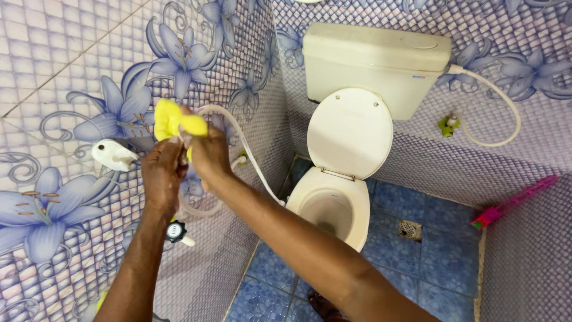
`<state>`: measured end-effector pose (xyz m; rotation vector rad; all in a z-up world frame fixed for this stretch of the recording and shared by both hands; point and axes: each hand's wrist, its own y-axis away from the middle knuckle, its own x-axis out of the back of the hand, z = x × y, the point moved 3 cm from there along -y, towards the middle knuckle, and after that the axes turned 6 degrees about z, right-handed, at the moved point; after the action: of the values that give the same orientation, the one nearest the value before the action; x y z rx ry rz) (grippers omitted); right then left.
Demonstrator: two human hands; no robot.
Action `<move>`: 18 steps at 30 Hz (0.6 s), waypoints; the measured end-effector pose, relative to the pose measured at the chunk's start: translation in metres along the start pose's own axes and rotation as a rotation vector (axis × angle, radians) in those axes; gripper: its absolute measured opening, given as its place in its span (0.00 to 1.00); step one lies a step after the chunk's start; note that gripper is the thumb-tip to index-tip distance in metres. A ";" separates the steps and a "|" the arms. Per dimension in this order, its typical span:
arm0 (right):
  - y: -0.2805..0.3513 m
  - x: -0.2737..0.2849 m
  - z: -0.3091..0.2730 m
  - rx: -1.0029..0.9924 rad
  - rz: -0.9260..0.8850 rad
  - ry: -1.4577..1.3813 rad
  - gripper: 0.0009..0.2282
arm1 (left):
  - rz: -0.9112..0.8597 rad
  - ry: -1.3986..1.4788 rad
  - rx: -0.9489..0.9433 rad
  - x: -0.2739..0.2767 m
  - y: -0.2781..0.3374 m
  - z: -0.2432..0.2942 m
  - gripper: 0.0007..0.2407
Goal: The person cleans a white handheld bidet sprayer and its hose using a yellow sponge and white foam, scrubbing the nozzle and the length of the cord before rinsing it.
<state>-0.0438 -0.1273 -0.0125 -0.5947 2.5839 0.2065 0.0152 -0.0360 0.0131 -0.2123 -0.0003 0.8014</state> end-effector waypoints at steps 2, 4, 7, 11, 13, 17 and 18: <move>0.010 -0.002 0.003 0.068 -0.099 -0.008 0.18 | 0.006 0.000 -0.025 0.007 -0.001 0.003 0.13; -0.012 0.004 -0.009 0.060 -0.165 -0.182 0.18 | -0.034 -0.050 -0.019 0.009 0.004 0.002 0.13; -0.036 0.002 -0.013 -0.249 0.131 -0.225 0.14 | 0.001 0.033 0.038 0.000 0.010 -0.010 0.12; 0.017 -0.020 0.003 0.147 -0.255 -0.216 0.24 | 0.176 0.040 -0.005 0.016 -0.009 -0.003 0.15; 0.013 -0.016 -0.007 0.156 -0.287 -0.239 0.22 | 0.114 -0.060 0.022 0.026 -0.005 0.000 0.17; 0.016 -0.019 -0.017 0.060 -0.230 -0.215 0.16 | 0.230 0.019 -0.099 0.028 -0.019 0.021 0.13; 0.021 -0.020 -0.017 0.067 -0.242 -0.222 0.16 | 0.160 0.000 -0.070 0.026 -0.025 0.029 0.15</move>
<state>-0.0446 -0.1051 0.0128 -0.8044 2.2741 0.0984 0.0485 -0.0292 0.0437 -0.2813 -0.0115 0.9621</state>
